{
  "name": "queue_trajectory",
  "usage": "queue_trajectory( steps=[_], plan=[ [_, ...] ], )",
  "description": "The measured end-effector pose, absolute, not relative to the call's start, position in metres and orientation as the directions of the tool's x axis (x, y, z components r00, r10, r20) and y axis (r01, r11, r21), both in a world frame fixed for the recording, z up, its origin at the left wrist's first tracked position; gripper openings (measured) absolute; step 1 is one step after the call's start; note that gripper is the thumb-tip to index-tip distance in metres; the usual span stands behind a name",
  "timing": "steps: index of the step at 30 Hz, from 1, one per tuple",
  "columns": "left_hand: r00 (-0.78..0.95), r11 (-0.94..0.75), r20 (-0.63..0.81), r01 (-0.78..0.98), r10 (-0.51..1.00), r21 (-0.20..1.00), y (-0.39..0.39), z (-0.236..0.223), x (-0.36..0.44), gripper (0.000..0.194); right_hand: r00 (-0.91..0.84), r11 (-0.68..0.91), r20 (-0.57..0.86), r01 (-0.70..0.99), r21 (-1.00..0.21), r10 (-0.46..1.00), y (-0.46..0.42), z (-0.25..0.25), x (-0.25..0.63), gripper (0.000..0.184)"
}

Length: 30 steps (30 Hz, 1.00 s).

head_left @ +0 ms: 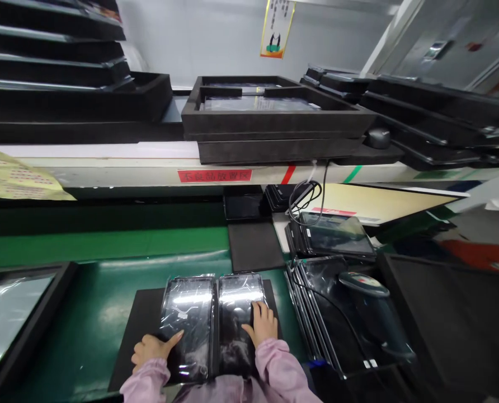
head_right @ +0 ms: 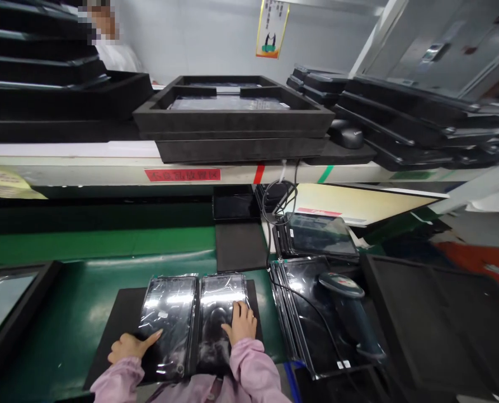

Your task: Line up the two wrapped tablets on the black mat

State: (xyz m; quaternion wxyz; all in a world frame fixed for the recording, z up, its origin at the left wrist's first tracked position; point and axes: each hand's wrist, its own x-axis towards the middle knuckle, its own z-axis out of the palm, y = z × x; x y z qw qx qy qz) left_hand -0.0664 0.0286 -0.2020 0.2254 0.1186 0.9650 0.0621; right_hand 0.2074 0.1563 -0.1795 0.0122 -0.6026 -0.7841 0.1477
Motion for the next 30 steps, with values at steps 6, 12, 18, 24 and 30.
queue_trajectory(
  steps=[6, 12, 18, 24, 30],
  plan=[
    [-0.865, 0.974, -0.451, 0.173, 0.221, 0.146, 0.032, -0.209, -0.065, 0.097, -0.343, 0.286, -0.232, 0.926, -0.246, 0.91, 0.164, -0.164, 0.195, 0.059],
    [-0.921, 0.975, -0.324, 0.184, 0.214, 0.122, 0.037, -0.202, -0.056, 0.089, -0.392, 0.339, -0.218, 0.909, -0.243, 0.894, 0.168, -0.162, 0.195, 0.061],
    [-0.764, 0.924, -0.544, 0.179, 0.348, 0.339, 0.028, -0.184, -0.076, 0.067, -0.459, 0.364, -0.26, 0.867, -0.341, 0.85, 0.176, -0.162, 0.201, 0.062],
    [-0.697, 0.471, -0.441, -0.165, 0.565, 0.866, 0.005, -0.158, -0.06, 0.068, -0.427, 0.036, -0.218, 0.513, -0.857, 0.878, 0.178, -0.17, 0.202, 0.046],
    [-0.57, 0.301, -0.433, -0.316, 0.698, 0.9, 0.054, -0.103, -0.011, 0.063, -0.583, -0.328, -0.281, 0.025, -0.944, 0.763, 0.179, -0.158, 0.188, 0.053]
  ],
)
